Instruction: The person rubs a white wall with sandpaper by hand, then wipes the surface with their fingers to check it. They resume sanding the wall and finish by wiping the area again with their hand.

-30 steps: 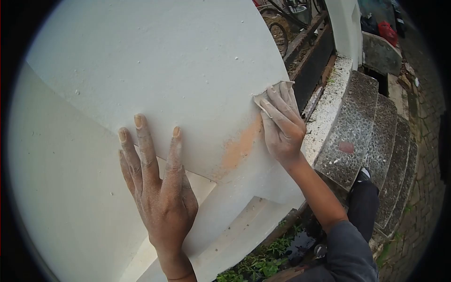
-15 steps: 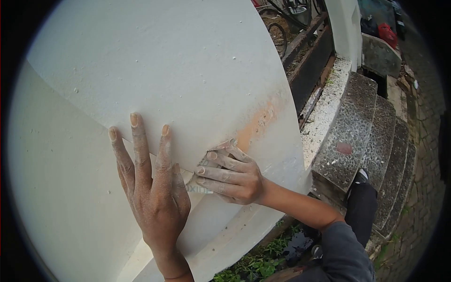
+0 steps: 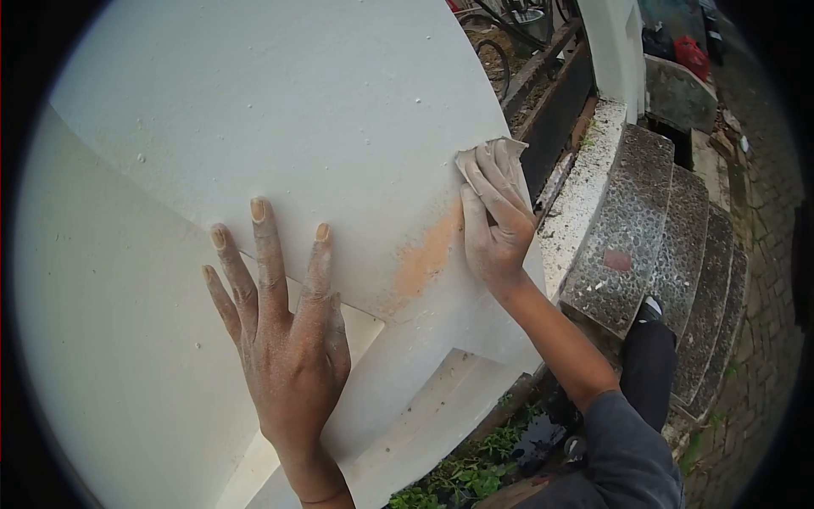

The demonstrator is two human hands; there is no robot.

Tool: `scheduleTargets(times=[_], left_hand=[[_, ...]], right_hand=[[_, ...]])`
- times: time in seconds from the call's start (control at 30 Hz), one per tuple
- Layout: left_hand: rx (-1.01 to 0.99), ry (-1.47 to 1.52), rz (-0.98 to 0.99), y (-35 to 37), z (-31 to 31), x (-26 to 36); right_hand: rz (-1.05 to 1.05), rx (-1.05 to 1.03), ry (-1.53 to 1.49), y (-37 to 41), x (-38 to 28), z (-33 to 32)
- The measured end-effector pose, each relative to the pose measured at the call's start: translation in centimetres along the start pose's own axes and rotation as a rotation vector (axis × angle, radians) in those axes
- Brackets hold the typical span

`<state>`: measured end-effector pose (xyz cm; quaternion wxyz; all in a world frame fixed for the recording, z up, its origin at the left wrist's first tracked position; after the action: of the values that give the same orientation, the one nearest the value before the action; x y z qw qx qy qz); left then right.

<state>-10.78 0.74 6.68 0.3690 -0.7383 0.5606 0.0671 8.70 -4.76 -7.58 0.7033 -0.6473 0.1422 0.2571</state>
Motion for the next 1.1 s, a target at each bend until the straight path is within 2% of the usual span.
scheduleTargets(times=[0.03, 0.07, 0.17, 0.2, 0.27, 0.3, 0.33, 0.37, 0.43, 0.5, 0.57, 0.63, 0.67, 0.77, 0.8, 0.87, 0.9, 0.93, 0.97, 1.03, 1.1], left_hand=[[-0.005, -0.001, 0.01, -0.4, 0.0, 0.1], [-0.005, -0.003, 0.019, -0.6, -0.1, 0.1], [-0.033, -0.014, 0.039, -0.3, -0.1, 0.1], [-0.033, -0.024, 0.032, -0.3, -0.1, 0.4], [-0.048, -0.023, 0.017, -0.1, -0.3, 0.5], [-0.046, -0.019, 0.011, -0.2, -0.4, 0.5], [-0.042, -0.014, 0.004, -0.5, -0.5, 0.7], [-0.03, -0.004, 0.005, -0.7, -0.5, 0.8], [-0.017, 0.007, 0.02, -0.7, -0.4, 0.7], [-0.025, -0.036, 0.014, -0.7, -0.2, 0.9], [-0.048, -0.047, -0.006, -0.4, -0.1, 1.1], [-0.066, -0.038, -0.026, -0.6, 0.0, 1.3], [-0.056, -0.009, -0.016, -0.7, -0.1, 1.4], [-0.045, 0.033, 0.019, -0.6, -0.3, 1.4], [-0.038, 0.033, 0.018, -0.7, -0.3, 1.5], [-0.055, 0.042, 0.013, -0.2, -0.3, 1.8], [-0.057, 0.038, 0.021, -0.3, -0.3, 1.7], [-0.051, 0.033, 0.029, -0.5, -0.3, 1.7], [-0.047, 0.047, 0.028, -0.6, -0.3, 1.7], [-0.052, 0.063, 0.034, -0.4, -0.2, 1.5], [-0.058, 0.055, 0.038, -0.5, -0.2, 1.6]], right_hand=[[-0.194, -0.029, 0.131, 0.7, -3.5, 0.9], [-0.291, -0.259, 0.012, 2.6, -6.2, 1.5], [-0.443, -0.312, 0.033, 2.3, -4.1, 0.7], [-0.299, -0.138, 0.126, 0.5, -1.9, -0.4], [0.004, -0.035, -0.014, -0.2, 0.1, -0.6], [-0.035, -0.034, 0.008, 0.4, -1.8, 0.4], [-0.26, -0.219, 0.01, 1.5, -5.2, 0.5], [-0.42, -0.409, -0.143, 2.9, -6.9, 0.9], [-0.461, -0.373, -0.025, 2.1, -4.8, 0.3], [0.036, -0.195, -0.305, -0.7, -1.5, -1.2], [0.113, -0.146, -0.294, -0.8, -1.8, -1.2], [-0.243, -0.212, 0.004, 2.1, -5.7, 0.7], [-0.395, -0.393, -0.17, 3.3, -6.9, 0.9], [-0.38, -0.225, 0.046, 0.7, -2.2, -0.9], [-0.137, -0.101, -0.015, -1.0, -0.2, -1.6], [0.045, -0.048, -0.199, -1.5, -0.9, -1.4], [-0.119, -0.009, 0.004, 0.0, -2.4, 0.1], [-0.273, -0.198, -0.002, 1.9, -5.0, 0.4], [-0.398, -0.376, -0.179, 3.7, -6.7, 1.0], [-0.475, -0.418, -0.104, 3.4, -4.7, 0.3], [-0.184, -0.074, -0.045, 0.1, -0.4, -0.6]])
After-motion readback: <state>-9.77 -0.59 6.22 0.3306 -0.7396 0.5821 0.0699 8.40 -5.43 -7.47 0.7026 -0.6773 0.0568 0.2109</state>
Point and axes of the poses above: each hand's wrist, its own y-axis away from the middle knuckle, its own z-axis out of the palm, x = y × z, the point moved 1 cm from there along -y, towards the middle knuckle, and after that the axes turned 13 degrees about -x, right-handed, at the moved point
